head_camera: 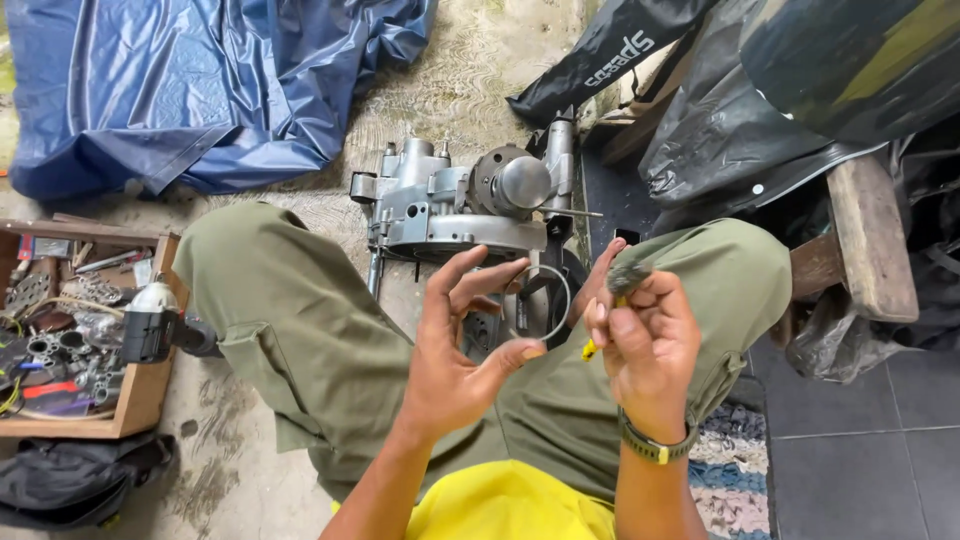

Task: Inspecting and removing piston rings from a motorcycle engine piston

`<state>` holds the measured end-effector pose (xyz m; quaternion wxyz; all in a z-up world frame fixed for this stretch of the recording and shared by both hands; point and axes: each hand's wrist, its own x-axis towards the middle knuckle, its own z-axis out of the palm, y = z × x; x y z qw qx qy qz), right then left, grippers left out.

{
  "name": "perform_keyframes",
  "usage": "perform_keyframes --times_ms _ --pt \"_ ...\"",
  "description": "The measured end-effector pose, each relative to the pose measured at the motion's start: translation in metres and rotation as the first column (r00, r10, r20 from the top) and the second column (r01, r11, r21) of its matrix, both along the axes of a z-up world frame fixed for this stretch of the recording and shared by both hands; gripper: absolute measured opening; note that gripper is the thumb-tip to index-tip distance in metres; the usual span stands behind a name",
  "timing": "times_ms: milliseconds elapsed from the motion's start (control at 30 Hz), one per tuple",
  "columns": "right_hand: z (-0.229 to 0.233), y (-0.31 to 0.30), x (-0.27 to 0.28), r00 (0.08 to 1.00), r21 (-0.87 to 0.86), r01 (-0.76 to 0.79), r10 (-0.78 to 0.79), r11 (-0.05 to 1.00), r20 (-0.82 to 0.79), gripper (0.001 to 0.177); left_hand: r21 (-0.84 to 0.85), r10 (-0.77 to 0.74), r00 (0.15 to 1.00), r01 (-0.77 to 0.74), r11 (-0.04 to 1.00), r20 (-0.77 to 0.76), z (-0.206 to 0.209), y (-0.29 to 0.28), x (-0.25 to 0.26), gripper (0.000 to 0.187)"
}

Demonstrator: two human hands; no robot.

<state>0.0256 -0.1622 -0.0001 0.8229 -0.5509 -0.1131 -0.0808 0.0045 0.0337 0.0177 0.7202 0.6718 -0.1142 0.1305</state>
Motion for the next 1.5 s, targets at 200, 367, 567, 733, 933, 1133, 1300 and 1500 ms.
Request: perform_keyframes --times_ms 200,367,567,733,933,1133,1300,1500 --pt "0.022 0.008 0.001 0.999 -0.109 -0.042 0.038 0.993 -0.037 0.026 0.154 -0.033 0.997 0.023 0.988 0.063 0.016 -0.001 0.001 0.078" --pt "0.016 0.008 -0.003 0.999 -0.086 -0.031 0.027 0.996 -0.046 0.032 0.091 -0.085 0.992 0.077 0.993 0.093 0.014 -0.002 0.000 0.075" --pt "0.008 0.008 -0.006 0.999 0.016 0.047 -0.047 0.999 0.008 0.022 -0.220 -0.157 0.983 0.175 0.960 0.099 -0.005 -0.016 0.001 0.079" --pt "0.004 0.006 -0.001 0.989 -0.102 0.102 -0.089 0.990 0.121 0.020 -0.614 -0.340 0.938 0.305 0.728 0.062 -0.019 -0.019 0.010 0.068" --pt "0.014 0.006 -0.003 0.976 -0.185 0.181 -0.153 0.966 0.155 0.015 -0.705 -0.430 0.899 0.361 0.610 0.087 -0.015 -0.016 0.012 0.064" --pt "0.014 0.001 -0.004 0.976 -0.407 0.203 -0.215 0.890 0.016 0.019 -0.554 -0.503 0.857 0.367 0.747 -0.111 -0.012 -0.013 0.006 0.073" --pt "0.020 0.003 -0.004 0.997 -0.333 0.056 -0.033 0.941 0.075 0.009 -0.676 -0.639 0.769 0.459 0.576 -0.023 -0.025 -0.018 -0.001 0.071" --pt "0.034 0.002 -0.005 0.998 -0.421 0.013 0.014 0.907 0.062 0.019 -0.705 -0.703 0.711 0.484 0.518 -0.028 -0.029 -0.017 0.000 0.079"
